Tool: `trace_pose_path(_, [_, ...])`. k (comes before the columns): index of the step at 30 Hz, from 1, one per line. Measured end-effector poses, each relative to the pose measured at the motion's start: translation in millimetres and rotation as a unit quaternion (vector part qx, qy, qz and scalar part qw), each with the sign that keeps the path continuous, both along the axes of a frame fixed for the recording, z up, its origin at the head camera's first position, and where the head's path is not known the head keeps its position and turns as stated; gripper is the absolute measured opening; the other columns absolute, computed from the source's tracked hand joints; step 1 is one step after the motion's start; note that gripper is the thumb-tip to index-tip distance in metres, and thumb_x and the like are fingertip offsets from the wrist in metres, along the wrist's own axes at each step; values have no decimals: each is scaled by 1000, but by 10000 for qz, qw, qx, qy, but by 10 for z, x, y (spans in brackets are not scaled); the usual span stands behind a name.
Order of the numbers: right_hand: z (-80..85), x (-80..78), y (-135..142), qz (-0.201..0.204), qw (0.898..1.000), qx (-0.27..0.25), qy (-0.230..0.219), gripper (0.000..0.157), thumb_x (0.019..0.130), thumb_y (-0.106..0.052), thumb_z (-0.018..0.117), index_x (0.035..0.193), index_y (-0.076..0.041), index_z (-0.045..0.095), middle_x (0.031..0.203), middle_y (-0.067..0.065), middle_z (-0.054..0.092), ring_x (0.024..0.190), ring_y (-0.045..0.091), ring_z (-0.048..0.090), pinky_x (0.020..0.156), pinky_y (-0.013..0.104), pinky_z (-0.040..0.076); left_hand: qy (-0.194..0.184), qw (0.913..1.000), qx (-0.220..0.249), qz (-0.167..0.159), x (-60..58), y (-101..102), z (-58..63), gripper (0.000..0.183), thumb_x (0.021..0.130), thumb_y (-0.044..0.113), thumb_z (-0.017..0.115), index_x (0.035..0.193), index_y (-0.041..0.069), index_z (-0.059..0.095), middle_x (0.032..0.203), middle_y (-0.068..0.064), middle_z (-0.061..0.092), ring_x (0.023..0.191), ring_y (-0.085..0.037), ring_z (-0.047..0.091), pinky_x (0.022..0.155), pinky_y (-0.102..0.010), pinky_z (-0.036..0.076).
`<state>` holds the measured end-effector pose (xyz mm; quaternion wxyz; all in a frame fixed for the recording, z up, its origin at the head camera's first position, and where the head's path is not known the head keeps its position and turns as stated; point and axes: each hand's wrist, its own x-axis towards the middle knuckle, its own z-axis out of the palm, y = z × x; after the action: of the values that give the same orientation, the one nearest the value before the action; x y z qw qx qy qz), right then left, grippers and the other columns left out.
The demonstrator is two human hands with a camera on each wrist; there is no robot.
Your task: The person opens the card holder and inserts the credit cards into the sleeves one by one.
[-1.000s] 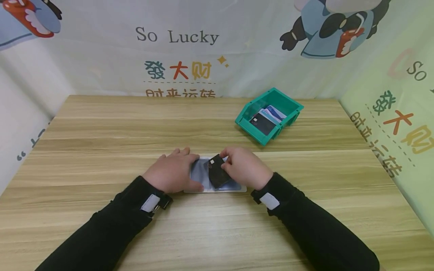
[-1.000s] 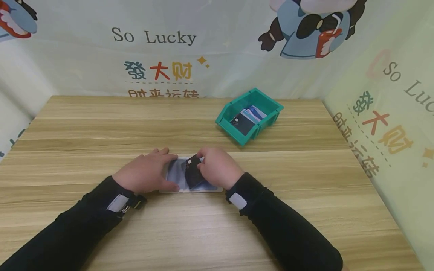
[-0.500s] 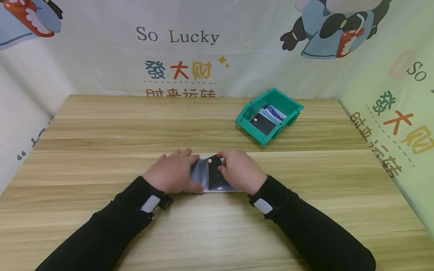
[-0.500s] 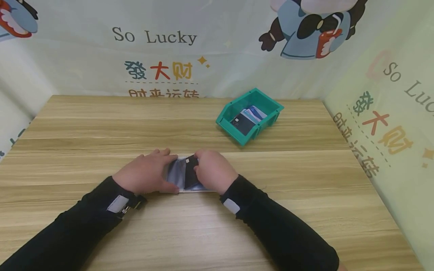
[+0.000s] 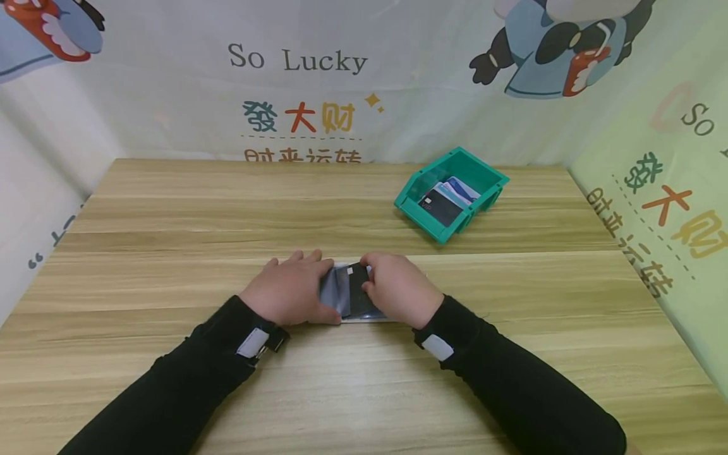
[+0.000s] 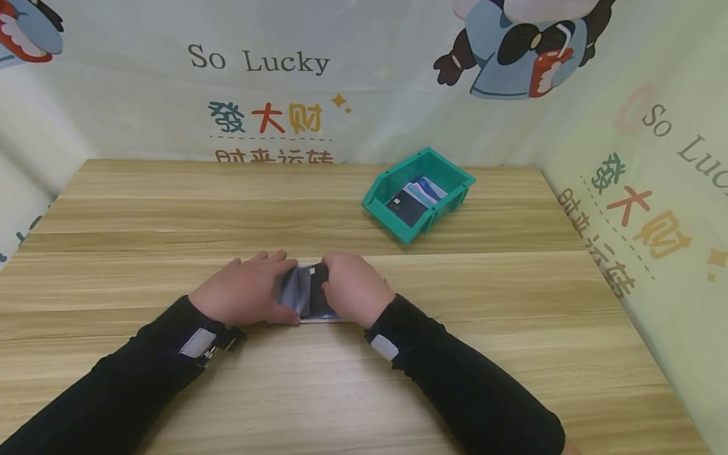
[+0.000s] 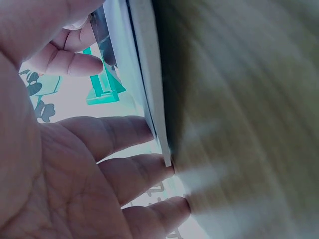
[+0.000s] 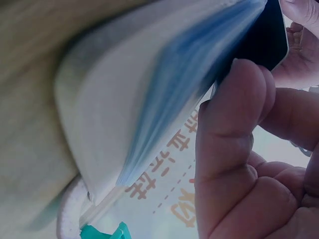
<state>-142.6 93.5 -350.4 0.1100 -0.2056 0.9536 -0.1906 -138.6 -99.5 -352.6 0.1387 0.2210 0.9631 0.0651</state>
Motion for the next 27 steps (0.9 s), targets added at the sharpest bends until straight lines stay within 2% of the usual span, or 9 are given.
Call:
trace_pose_path(15, [12, -22, -65, -300, 9992, -11, -274, 34, 92, -17, 60, 123, -4, 56, 91, 1, 63, 78, 11, 54, 73, 30, 50, -115, 9999, 5, 54, 0, 2, -3, 97, 68, 66, 69, 143, 11, 40, 146, -17, 33, 129, -39, 25, 99, -66, 25])
trace_pose_path(27, [29, 10, -122, -395, 9985, -16, -378, 42, 90, -17, 62, 129, -3, 51, 118, 10, 59, 96, 13, 52, 84, 35, 49, -169, 9998, 3, 125, -9, 7, -8, 98, 68, 66, 69, 143, 11, 39, 146, -17, 32, 130, -38, 24, 99, -65, 24])
